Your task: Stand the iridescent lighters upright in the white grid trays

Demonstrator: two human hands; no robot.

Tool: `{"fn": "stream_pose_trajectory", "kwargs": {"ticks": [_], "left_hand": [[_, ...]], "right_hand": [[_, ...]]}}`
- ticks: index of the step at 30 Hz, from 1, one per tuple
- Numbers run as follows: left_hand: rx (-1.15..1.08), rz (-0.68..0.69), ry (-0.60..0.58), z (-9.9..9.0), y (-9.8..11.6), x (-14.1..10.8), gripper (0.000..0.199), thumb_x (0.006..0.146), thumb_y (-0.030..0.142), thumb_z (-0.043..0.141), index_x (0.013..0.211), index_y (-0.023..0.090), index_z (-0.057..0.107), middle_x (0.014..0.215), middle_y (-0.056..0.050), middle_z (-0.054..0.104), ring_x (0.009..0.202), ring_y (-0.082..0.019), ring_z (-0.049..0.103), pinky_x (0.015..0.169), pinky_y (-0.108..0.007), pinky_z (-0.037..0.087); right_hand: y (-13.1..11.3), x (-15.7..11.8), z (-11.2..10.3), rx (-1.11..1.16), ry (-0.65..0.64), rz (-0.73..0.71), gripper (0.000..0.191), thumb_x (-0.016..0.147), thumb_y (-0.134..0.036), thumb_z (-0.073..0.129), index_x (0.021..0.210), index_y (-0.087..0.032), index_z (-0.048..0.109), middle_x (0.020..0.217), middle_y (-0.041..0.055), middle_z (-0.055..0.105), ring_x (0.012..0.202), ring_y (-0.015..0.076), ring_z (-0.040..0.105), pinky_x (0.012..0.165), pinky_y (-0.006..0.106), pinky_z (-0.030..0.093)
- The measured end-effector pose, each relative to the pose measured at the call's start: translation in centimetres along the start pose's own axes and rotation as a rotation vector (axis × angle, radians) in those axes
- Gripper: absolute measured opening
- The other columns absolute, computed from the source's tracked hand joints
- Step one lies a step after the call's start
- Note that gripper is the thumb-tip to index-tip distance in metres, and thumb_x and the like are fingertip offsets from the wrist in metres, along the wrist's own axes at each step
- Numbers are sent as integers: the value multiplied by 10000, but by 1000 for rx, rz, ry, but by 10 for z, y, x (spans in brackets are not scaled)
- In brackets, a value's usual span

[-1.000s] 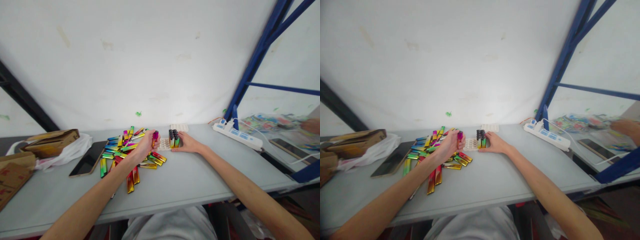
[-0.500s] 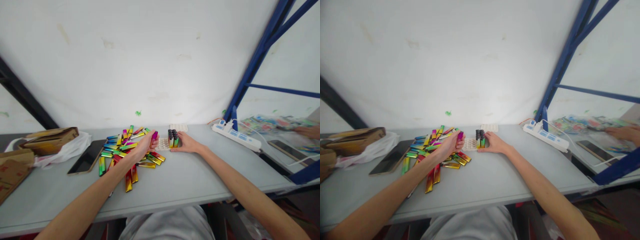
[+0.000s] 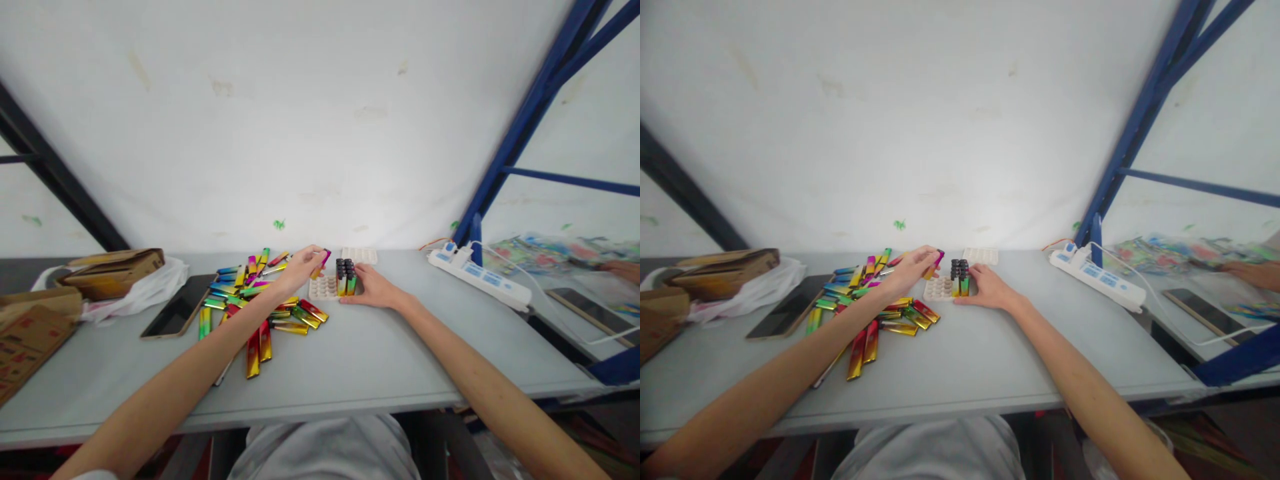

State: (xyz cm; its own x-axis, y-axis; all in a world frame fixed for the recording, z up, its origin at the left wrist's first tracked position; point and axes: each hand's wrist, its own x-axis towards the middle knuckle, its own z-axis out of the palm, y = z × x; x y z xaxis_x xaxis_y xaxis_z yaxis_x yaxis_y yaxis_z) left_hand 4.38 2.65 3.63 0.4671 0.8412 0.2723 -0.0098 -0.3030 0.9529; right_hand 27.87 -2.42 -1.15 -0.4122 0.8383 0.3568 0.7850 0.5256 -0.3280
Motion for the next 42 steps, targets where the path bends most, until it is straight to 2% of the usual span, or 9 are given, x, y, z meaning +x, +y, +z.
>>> {"fn": "stream_pose_trajectory", "kwargs": {"ticks": [3,6,11,14,24,30,37,40,42], "left_hand": [[85,35,-37,-3,-8,10,364,766,482,763,860,139,684,761,-24,677,684,-145,630,648,-266,553],[80,17,-68,-7,-17,16,404,741,487,785,924,141,687,849,-67,734,748,-191,689,676,-311,587],[226,80,-104,-8,-25,21,356,825,500,718,987,188,658,786,-45,742,724,-198,707,692,-304,576],[275,110,-109,-5,-26,23,342,867,509,667,1030,211,624,813,-40,747,763,-212,721,709,-307,572],[309,124,-236,-7,-20,16,276,899,471,629,1025,232,572,879,-39,737,843,-212,730,744,-290,554],[268,109,-164,-6,-20,13,278,874,442,667,1033,233,575,866,-33,733,776,-199,713,693,-264,523],[448,174,-258,-8,-20,15,192,875,374,659,1000,237,610,726,6,736,648,-190,649,634,-239,464],[541,204,-292,-13,-14,15,221,850,370,683,1026,244,639,777,-15,766,672,-204,683,654,-252,486],[599,224,-279,-25,-6,16,315,825,371,709,1111,250,654,861,-36,787,749,-217,715,709,-267,513]], "right_hand": [[0,0,1,17,7,6,733,737,-703,749,1192,-140,635,1123,150,618,1020,318,579,933,463,488],[0,0,1,34,8,11,726,737,-695,755,1195,-144,635,1122,146,618,1019,317,576,928,469,488],[0,0,0,18,-12,21,744,738,-713,743,1189,-130,636,1127,151,616,1023,312,580,939,459,488],[0,0,0,16,-16,4,748,749,-713,732,1202,-126,630,1159,159,615,1047,316,580,942,457,486],[2,1,1,20,-12,13,761,741,-733,725,1209,-141,625,1166,154,618,1055,315,582,932,448,485],[2,1,1,38,-6,6,747,738,-705,746,1219,-146,628,1166,153,623,1058,321,583,937,460,484],[1,0,-1,17,-23,-2,721,751,-708,733,1198,-149,641,1155,150,619,1062,318,587,943,451,487],[1,0,0,9,-23,12,755,748,-723,725,1214,-136,634,1148,158,621,1040,318,591,928,456,495],[1,0,1,-2,-15,18,781,739,-738,722,1224,-133,630,1130,157,626,1020,318,597,922,458,498]]}}
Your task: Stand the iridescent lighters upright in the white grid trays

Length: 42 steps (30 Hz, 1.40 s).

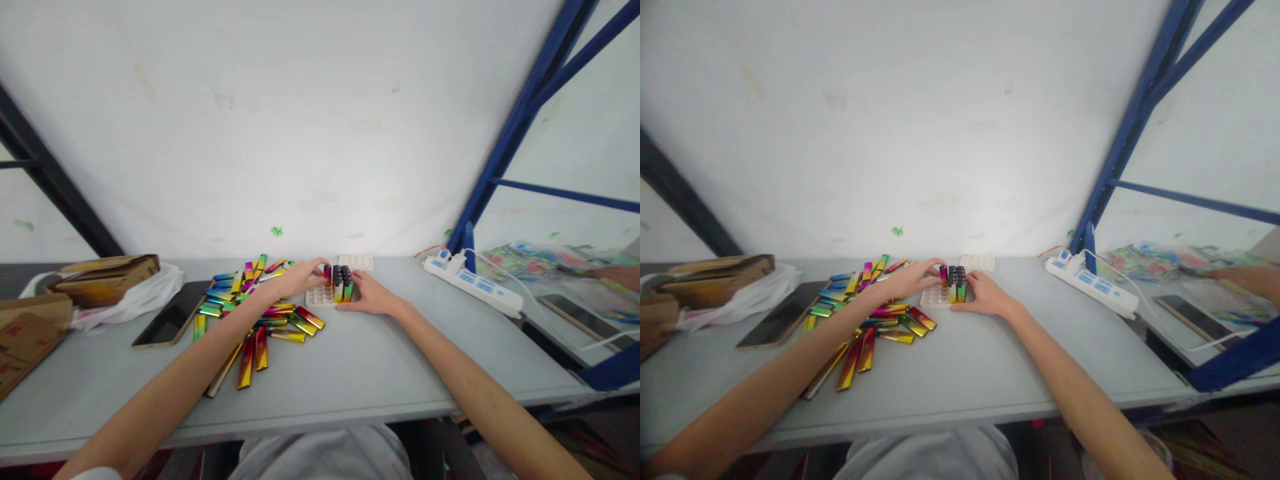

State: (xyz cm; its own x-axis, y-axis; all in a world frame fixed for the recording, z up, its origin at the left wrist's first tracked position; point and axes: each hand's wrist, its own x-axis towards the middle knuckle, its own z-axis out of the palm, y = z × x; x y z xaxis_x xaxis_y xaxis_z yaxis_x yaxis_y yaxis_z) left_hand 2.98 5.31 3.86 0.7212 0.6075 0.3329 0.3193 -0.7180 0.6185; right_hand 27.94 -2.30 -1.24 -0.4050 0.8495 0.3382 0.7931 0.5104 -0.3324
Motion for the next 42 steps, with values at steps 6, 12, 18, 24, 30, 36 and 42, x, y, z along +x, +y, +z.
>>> {"fn": "stream_pose_trajectory", "kwargs": {"ticks": [6,12,18,24,30,36,42], "left_hand": [[397,-143,97,-55,-26,-16,336,876,269,542,1156,183,707,1060,-120,774,997,-276,711,956,-374,502],[612,-186,2,-48,-57,-32,489,778,154,534,1242,157,688,1301,-142,695,1250,-301,609,1128,-419,404],[610,-167,-110,-35,-56,-26,566,834,200,509,1394,166,584,1446,-129,598,1331,-288,554,1161,-410,364],[655,-136,-128,-34,-54,-23,499,818,117,493,1284,191,656,1269,-134,668,1176,-278,625,1084,-409,426],[726,-97,-153,-31,-49,-25,483,788,57,524,1229,201,660,1260,-119,649,1163,-263,615,1065,-397,431],[750,-91,-202,-30,-49,-25,290,913,191,484,1080,164,720,1054,-132,736,1042,-261,671,952,-344,482],[620,-77,-5,-40,-31,-25,408,1002,348,371,1276,173,616,1174,-143,728,1067,-279,677,934,-361,470]], "right_hand": [[-1,0,-1,23,12,-9,760,724,-731,741,1201,-146,648,1154,162,636,1030,328,602,930,472,500],[-1,0,-2,16,2,3,781,730,-737,731,1224,-139,638,1176,167,630,1059,329,604,951,468,493],[0,0,-1,10,-11,11,807,729,-755,716,1227,-126,627,1172,173,626,1060,335,599,936,473,497],[0,1,-2,-24,-23,1,767,742,-758,702,1176,-129,641,1136,160,617,1040,322,587,942,463,493],[0,1,-1,-19,-21,3,794,736,-759,707,1192,-112,636,1149,170,614,1046,321,582,942,456,491],[2,1,0,-7,-19,-2,790,734,-760,708,1197,-124,640,1171,166,614,1056,319,586,950,454,490],[1,1,-1,-10,-18,1,783,742,-742,716,1213,-122,634,1197,174,611,1086,326,584,983,462,479]]}}
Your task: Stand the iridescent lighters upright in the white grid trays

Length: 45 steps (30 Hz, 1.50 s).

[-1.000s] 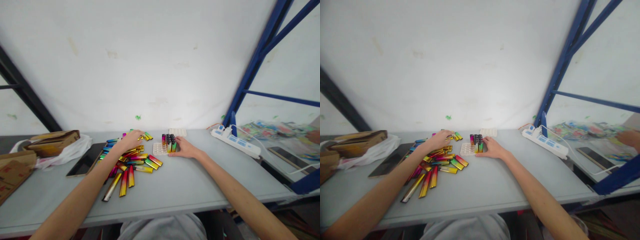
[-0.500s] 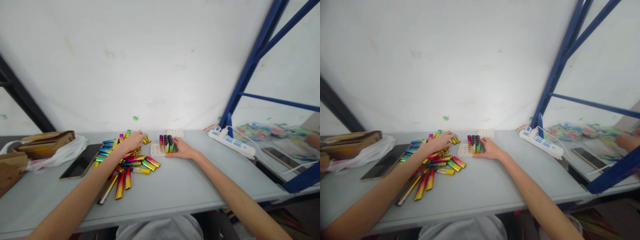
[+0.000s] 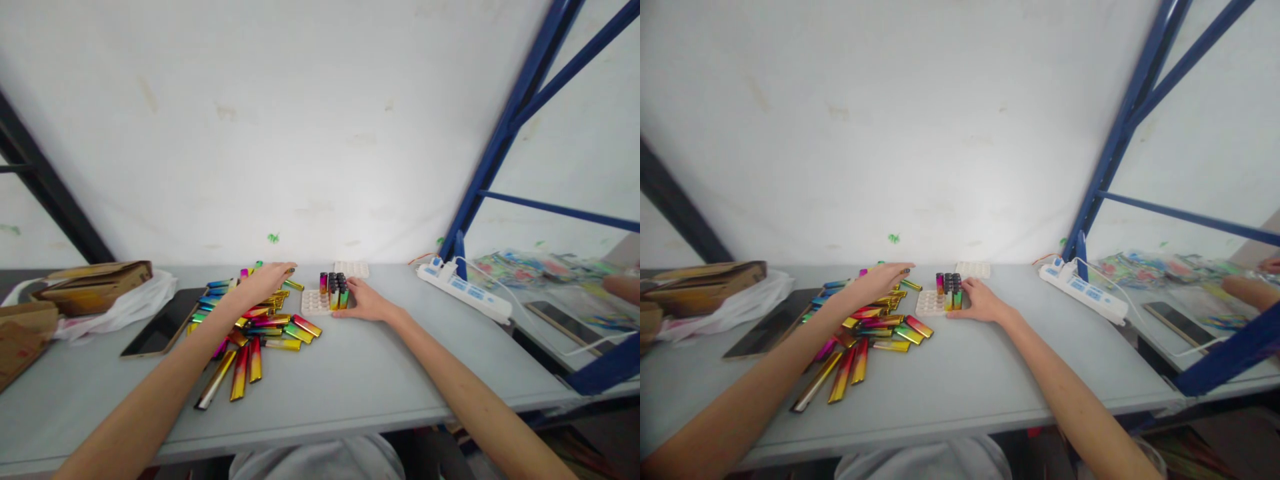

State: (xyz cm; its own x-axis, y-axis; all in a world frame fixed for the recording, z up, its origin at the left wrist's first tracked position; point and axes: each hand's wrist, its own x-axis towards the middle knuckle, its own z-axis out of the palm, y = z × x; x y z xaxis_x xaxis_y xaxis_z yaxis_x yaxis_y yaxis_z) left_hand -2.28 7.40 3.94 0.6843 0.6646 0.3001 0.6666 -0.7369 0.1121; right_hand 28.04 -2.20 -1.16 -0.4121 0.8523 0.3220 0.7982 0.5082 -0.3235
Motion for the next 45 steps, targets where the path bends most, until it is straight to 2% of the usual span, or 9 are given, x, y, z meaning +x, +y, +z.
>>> {"fn": "stream_pose_trajectory", "kwargs": {"ticks": [4,9,15,20,24,32,35,39,45], "left_hand": [[-124,-64,141,-20,22,-4,455,1017,489,352,1325,215,545,888,-63,717,832,-247,682,780,-315,459],[-312,-189,213,-27,43,-9,403,1001,490,408,1285,214,481,510,86,421,494,-188,500,566,-256,338],[-685,-213,88,-25,51,-13,278,935,488,521,1010,225,573,569,70,532,422,-106,431,458,-207,321],[-833,-228,150,-21,59,-13,364,789,472,729,1011,191,665,501,62,546,364,-90,415,391,-199,303],[-1014,-292,199,-12,62,-10,378,752,480,762,892,141,672,768,-66,727,412,-89,494,416,-234,394],[-1206,-253,106,8,59,-2,434,808,605,638,766,183,541,683,2,589,586,-135,594,539,-262,501],[-1406,-337,0,3,63,-2,371,782,531,670,826,199,511,609,66,461,461,-84,440,424,-205,384],[-1537,-510,-133,-6,66,-3,430,854,608,451,677,220,404,504,103,230,380,-56,149,365,-182,115],[-1489,-511,-103,-8,70,-5,457,894,548,335,567,232,285,459,88,136,392,-64,55,398,-210,44]], "right_hand": [[-2,0,-2,1,-4,-5,752,743,-721,732,1183,-118,646,1144,164,619,1035,311,588,954,452,491],[-3,1,-2,2,-9,-6,744,745,-700,745,1186,-110,644,1142,166,620,1044,317,582,958,456,485],[-3,0,-2,24,-6,6,767,746,-705,739,1226,-117,629,1159,164,620,1048,320,584,930,457,494],[-4,0,-2,43,-7,-1,750,755,-688,744,1247,-134,627,1183,162,621,1076,325,582,942,463,488],[-5,0,-4,39,-12,-8,737,763,-682,741,1250,-139,628,1190,160,622,1080,324,583,949,464,485],[-4,0,-3,13,-15,-2,745,749,-694,744,1204,-113,635,1175,171,621,1075,328,583,958,466,485],[-3,0,-3,24,-7,-11,734,752,-695,740,1208,-129,633,1173,159,620,1064,320,582,949,463,488],[-2,0,-1,19,-2,-12,747,744,-704,743,1205,-127,629,1159,154,618,1045,312,580,954,462,484],[-3,0,-2,17,-5,4,723,734,-703,754,1172,-138,643,1109,140,618,1003,300,581,927,448,489]]}}
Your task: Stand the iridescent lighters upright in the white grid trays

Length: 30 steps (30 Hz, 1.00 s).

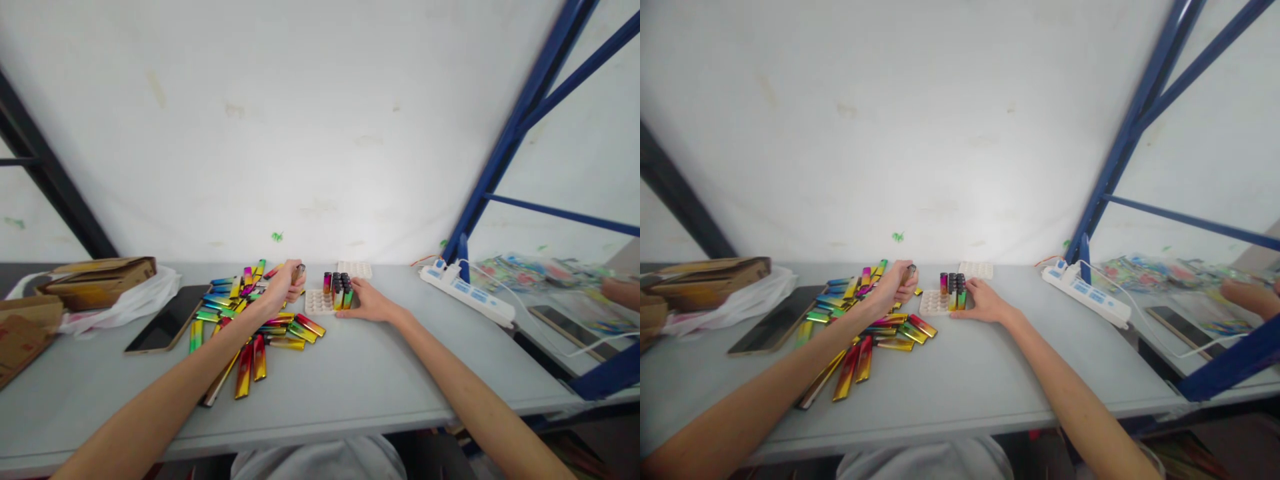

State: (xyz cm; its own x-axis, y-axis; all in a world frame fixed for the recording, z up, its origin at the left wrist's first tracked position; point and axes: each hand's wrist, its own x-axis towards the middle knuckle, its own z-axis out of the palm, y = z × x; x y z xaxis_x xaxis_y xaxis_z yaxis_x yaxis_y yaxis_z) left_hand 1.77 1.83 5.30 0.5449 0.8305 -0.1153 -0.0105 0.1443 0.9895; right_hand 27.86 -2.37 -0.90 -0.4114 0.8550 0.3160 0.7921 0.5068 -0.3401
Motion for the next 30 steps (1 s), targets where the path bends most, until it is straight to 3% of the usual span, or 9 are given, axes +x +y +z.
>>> {"fn": "stream_pose_trajectory", "kwargs": {"ticks": [8,14,19,23,25,27,30], "left_hand": [[47,20,20,4,0,-1,353,867,417,321,571,224,315,478,86,146,399,-68,54,402,-207,45],[47,52,55,8,-9,2,421,903,579,368,698,214,420,493,99,241,370,-56,139,400,-192,95],[44,190,52,8,-20,6,291,886,523,487,896,239,426,556,78,501,370,-89,346,395,-204,296],[272,384,98,9,-21,5,355,870,549,554,915,198,533,798,-25,661,712,-165,622,580,-257,496],[421,481,135,9,-20,4,400,854,561,593,914,167,625,897,-60,675,850,-194,632,669,-274,526],[512,522,154,7,-21,4,415,843,551,629,939,151,685,918,-71,680,830,-198,631,690,-290,540],[546,523,92,4,-25,6,412,860,510,643,1040,148,719,960,-88,714,795,-204,655,725,-324,571]], "right_hand": [[0,0,-1,2,-5,-13,719,747,-690,750,1192,-137,639,1150,148,621,1048,309,583,953,449,481],[1,0,0,7,7,-22,707,744,-685,756,1178,-139,642,1134,147,620,1026,306,580,934,451,490],[-2,0,-1,4,14,-13,721,745,-696,747,1180,-129,645,1122,154,624,1017,313,586,920,451,492],[-3,-1,-2,28,17,-16,722,739,-681,763,1205,-142,648,1142,150,627,1031,313,587,934,455,486],[-2,-1,-2,34,15,-22,737,731,-676,773,1227,-147,642,1154,147,625,1046,310,585,950,453,482],[-2,-1,-1,35,13,-24,756,727,-678,775,1246,-148,633,1164,146,620,1059,307,582,960,446,481],[-2,-1,-1,28,6,-6,790,727,-692,765,1264,-131,624,1159,151,616,1054,307,582,954,436,487]]}}
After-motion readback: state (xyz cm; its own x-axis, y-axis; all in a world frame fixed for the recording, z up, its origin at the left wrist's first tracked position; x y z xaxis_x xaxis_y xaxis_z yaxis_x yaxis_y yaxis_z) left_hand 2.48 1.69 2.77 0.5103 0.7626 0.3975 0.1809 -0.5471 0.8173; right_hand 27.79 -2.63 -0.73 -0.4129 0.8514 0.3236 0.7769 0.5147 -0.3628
